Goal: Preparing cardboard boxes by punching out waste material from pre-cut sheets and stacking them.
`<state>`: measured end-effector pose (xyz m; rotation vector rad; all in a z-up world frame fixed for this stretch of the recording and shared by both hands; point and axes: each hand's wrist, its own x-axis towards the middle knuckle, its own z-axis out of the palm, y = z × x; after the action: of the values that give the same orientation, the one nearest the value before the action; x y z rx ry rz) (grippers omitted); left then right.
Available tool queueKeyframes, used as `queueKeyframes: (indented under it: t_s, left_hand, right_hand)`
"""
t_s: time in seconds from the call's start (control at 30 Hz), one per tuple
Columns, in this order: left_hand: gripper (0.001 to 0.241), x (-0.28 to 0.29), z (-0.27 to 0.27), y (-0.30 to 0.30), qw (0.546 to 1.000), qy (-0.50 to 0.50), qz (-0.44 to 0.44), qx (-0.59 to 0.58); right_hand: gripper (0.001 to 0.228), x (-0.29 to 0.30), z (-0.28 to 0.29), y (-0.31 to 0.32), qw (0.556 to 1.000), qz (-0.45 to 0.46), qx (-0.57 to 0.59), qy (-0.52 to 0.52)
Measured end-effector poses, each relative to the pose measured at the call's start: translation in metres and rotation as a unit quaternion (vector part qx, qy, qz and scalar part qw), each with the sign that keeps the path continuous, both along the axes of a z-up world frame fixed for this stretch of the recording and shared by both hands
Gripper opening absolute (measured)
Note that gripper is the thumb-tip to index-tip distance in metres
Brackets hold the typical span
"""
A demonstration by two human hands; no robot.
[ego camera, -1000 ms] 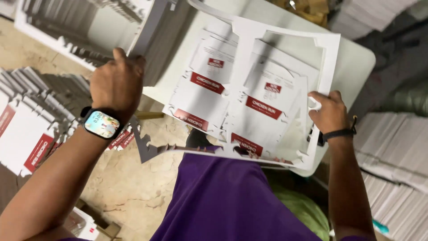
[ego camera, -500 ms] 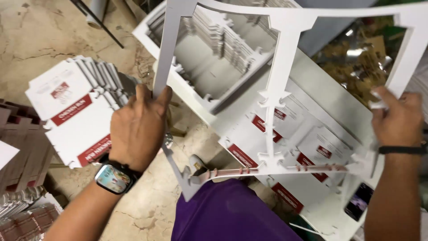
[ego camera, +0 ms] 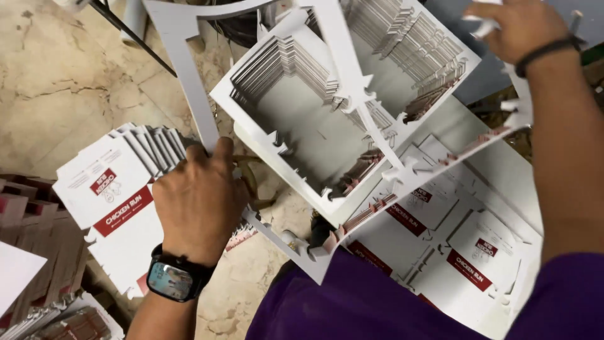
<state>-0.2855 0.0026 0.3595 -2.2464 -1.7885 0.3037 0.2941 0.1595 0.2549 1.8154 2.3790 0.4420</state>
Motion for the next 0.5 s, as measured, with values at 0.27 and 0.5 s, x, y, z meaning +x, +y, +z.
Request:
queueKeyframes:
  t_s: [0.27,0.5]
  left_hand:
    - [0.044,0.052,0.017,0.067,0.972,0.044,0.101,-0.21]
    - [0.03,0.069,0.003,0.082,0.931,0.012,0.185,-0.313]
  right_hand:
    - [0.056,-0.019,-0.078,0.133,0.994,0.029,-0.094,-0.038]
    - [0.054,-0.042,-0.075,0.164,0.968,-0.033,-0.249,0.02]
